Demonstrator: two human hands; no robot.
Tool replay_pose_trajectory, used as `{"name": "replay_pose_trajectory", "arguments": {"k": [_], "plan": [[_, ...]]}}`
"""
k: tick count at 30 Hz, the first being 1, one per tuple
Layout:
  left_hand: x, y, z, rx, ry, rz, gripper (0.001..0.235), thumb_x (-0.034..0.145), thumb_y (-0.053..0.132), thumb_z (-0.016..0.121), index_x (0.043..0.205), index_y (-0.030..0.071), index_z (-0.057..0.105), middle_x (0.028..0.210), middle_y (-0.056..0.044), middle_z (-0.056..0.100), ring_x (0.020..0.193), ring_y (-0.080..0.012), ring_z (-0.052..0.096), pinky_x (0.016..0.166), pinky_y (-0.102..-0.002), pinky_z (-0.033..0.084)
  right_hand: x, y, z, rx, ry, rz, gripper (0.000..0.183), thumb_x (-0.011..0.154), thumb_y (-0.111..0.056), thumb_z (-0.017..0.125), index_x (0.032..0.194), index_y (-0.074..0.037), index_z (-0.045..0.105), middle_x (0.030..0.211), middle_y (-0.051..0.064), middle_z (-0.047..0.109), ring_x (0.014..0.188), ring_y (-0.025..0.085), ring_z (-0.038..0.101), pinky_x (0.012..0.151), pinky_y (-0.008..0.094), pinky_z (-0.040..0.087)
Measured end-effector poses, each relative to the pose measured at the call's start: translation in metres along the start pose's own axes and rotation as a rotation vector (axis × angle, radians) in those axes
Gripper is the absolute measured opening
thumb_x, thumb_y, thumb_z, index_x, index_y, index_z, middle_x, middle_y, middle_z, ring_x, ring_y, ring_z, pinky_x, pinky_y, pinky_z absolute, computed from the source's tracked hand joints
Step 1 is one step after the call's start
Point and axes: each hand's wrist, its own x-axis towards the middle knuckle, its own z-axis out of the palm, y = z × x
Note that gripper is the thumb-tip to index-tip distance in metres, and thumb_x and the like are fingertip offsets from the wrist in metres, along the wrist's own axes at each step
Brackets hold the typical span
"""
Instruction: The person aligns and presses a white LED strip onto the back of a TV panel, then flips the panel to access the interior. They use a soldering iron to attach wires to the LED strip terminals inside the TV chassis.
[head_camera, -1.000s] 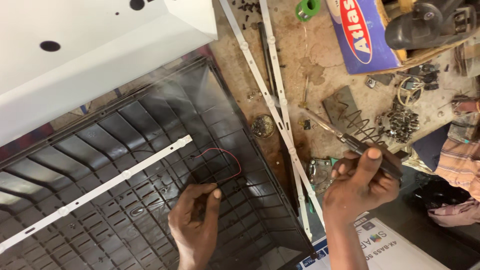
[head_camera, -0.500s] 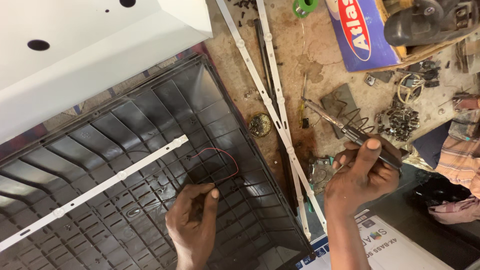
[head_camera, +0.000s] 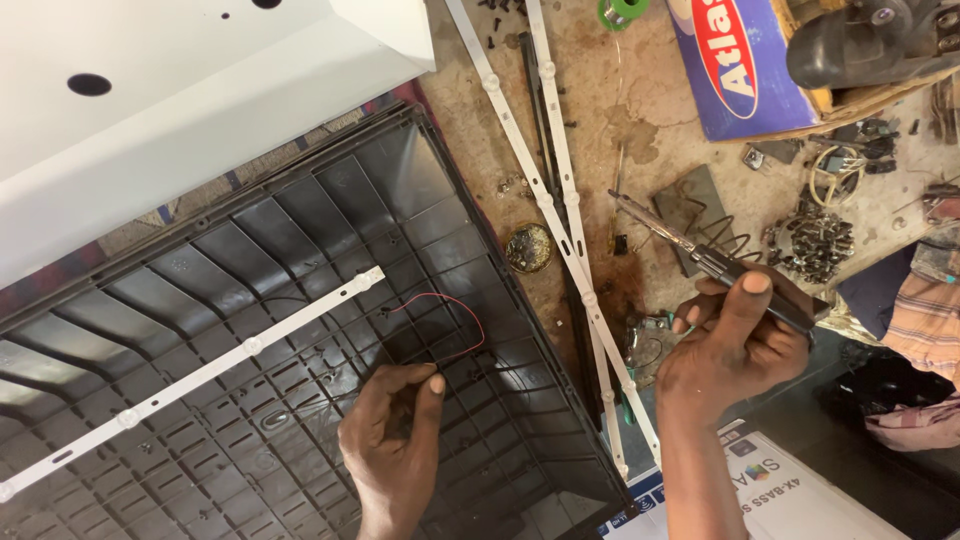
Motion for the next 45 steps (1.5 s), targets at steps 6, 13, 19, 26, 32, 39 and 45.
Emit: {"name": "replay_pose_trajectory", "arguments": {"k": [6, 13, 19, 26, 32, 39, 45], "plan": [[0.000, 0.000, 0.000, -0.007, -0.007, -0.010, 0.009, 0.091, 0.002, 0.074, 0.099, 0.002, 0.070, 0.077, -0.002, 0.069, 0.062, -0.0041, 0.060, 0.050, -0.020, 0.043, 0.002, 0.006, -0.004, 0.011, 0.023, -0.006, 0.028, 0.117, -0.022, 0.068, 0.103, 0.002, 0.064, 0.081, 0.012, 0.069, 0.054, 0.012, 0.059, 0.046, 0.023, 0.044], [0.000, 0.000, 0.000, -0.012, 0.004, -0.026, 0.009, 0.090, 0.002, 0.074, 0.099, 0.001, 0.071, 0.079, -0.003, 0.070, 0.064, -0.0049, 0.062, 0.052, -0.019, 0.047, 0.005, 0.009, -0.004, 0.017, 0.026, -0.005, 0.032, 0.118, -0.022, 0.069, 0.098, 0.002, 0.064, 0.079, 0.013, 0.069, 0.053, 0.012, 0.058, 0.045, 0.024, 0.044], [0.000, -0.002, -0.001, -0.020, -0.010, -0.052, 0.008, 0.091, 0.003, 0.074, 0.098, 0.001, 0.072, 0.078, -0.003, 0.069, 0.063, -0.0052, 0.060, 0.051, -0.020, 0.045, 0.004, 0.008, -0.003, 0.043, 0.017, 0.006, 0.032, 0.117, -0.023, 0.070, 0.098, 0.002, 0.063, 0.079, 0.012, 0.068, 0.053, 0.012, 0.058, 0.044, 0.024, 0.043], [0.001, 0.000, -0.002, -0.001, -0.004, -0.043, 0.009, 0.090, 0.004, 0.075, 0.098, 0.001, 0.071, 0.078, -0.002, 0.068, 0.065, -0.0055, 0.061, 0.054, -0.020, 0.046, 0.006, 0.010, -0.002, 0.078, 0.047, 0.043, 0.023, 0.116, -0.020, 0.070, 0.109, 0.002, 0.063, 0.079, 0.013, 0.068, 0.051, 0.013, 0.057, 0.044, 0.025, 0.042], [0.000, 0.000, -0.001, -0.039, -0.003, -0.043, 0.008, 0.091, 0.003, 0.073, 0.099, 0.001, 0.071, 0.080, -0.003, 0.068, 0.068, -0.0055, 0.063, 0.055, -0.020, 0.048, 0.007, 0.012, -0.002, 0.075, 0.044, 0.030, 0.031, 0.118, -0.020, 0.070, 0.100, 0.004, 0.061, 0.079, 0.014, 0.068, 0.050, 0.013, 0.056, 0.043, 0.025, 0.040], [0.001, 0.002, -0.001, -0.036, -0.007, -0.064, 0.008, 0.091, 0.002, 0.074, 0.099, 0.002, 0.071, 0.080, -0.002, 0.070, 0.066, -0.0050, 0.062, 0.055, -0.020, 0.048, 0.005, 0.009, 0.000, 0.076, 0.088, 0.081, 0.028, 0.116, -0.022, 0.072, 0.101, 0.000, 0.062, 0.077, 0.010, 0.065, 0.053, 0.013, 0.056, 0.046, 0.026, 0.044], [0.000, 0.014, -0.002, -0.034, 0.052, -0.038, 0.019, 0.087, 0.002, 0.080, 0.103, 0.001, 0.070, 0.086, -0.003, 0.071, 0.071, -0.0070, 0.066, 0.059, -0.020, 0.053, 0.001, 0.018, -0.027, 0.105, 0.143, 0.151, 0.022, 0.113, -0.022, 0.071, 0.101, -0.008, 0.059, 0.082, 0.008, 0.065, 0.060, 0.014, 0.057, 0.049, 0.027, 0.047]]}}
